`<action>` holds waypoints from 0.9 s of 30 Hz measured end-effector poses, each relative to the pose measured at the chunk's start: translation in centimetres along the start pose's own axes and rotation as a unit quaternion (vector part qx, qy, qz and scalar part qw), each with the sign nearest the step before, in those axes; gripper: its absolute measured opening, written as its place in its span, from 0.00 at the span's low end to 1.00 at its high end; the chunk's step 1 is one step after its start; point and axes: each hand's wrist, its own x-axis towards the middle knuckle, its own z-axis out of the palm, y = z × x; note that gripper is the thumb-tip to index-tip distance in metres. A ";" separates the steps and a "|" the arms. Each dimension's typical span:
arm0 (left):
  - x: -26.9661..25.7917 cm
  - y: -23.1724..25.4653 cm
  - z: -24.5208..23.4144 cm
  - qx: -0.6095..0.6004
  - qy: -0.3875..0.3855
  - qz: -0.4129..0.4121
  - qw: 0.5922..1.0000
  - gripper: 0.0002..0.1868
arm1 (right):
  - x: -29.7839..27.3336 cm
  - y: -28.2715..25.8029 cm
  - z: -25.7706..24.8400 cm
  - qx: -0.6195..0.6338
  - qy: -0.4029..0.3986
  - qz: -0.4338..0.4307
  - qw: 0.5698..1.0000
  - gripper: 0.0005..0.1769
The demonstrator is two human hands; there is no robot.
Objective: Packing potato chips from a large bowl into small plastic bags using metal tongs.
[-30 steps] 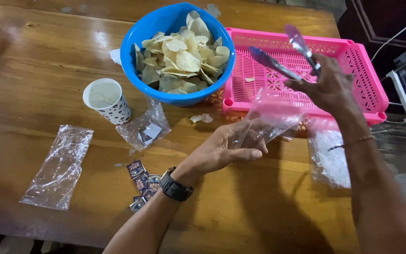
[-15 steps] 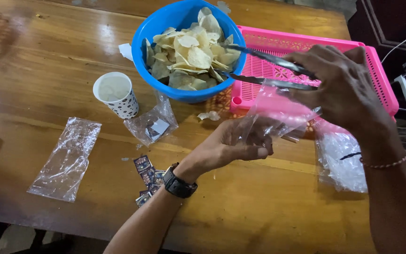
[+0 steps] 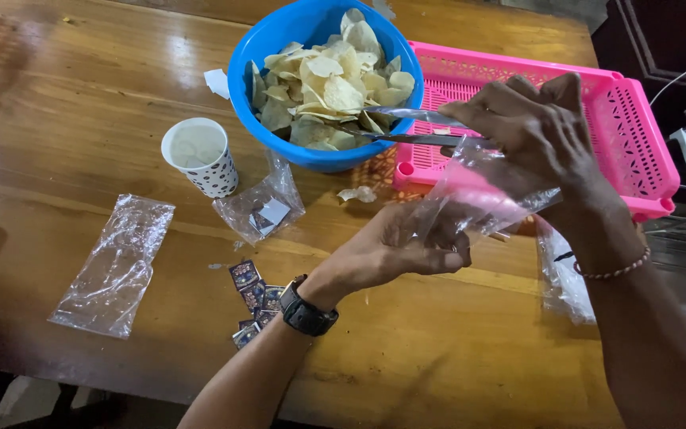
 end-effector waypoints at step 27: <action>0.2 -0.9 -1.4 -0.023 0.011 -0.011 1.000 0.25 | 1.2 0.1 -4.6 0.338 -0.018 0.153 0.928 0.19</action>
